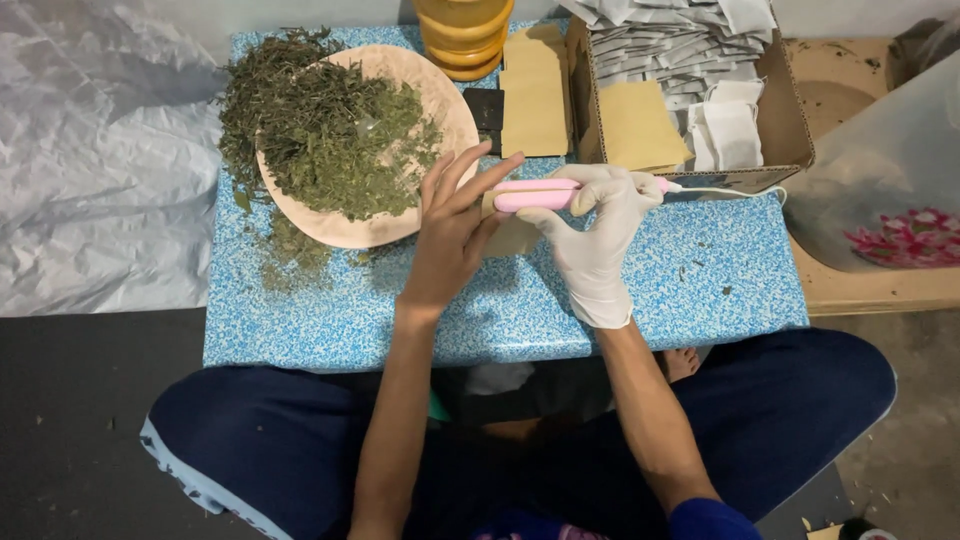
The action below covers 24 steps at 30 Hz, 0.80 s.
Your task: The person uses a handheld heating tool to seal the edges of small white tea bags, then places them inside brown paper envelopes.
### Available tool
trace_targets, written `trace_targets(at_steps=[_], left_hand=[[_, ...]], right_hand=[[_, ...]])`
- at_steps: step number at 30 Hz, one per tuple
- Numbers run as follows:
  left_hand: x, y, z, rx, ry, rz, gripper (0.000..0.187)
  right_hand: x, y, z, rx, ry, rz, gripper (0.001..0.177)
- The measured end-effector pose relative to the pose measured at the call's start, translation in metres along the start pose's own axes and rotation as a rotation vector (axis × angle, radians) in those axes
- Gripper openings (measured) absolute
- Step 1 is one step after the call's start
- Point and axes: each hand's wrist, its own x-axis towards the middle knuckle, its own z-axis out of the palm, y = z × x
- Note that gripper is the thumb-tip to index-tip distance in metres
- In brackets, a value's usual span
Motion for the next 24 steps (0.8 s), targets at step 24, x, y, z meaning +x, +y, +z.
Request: trace_targets(at_steps=[24], left_hand=[[-0.001,-0.002,0.003,-0.002,0.044,-0.013,0.029]], right_hand=[[0.017,-0.021,-0.010,-0.001,0.009,0.022,0.059]])
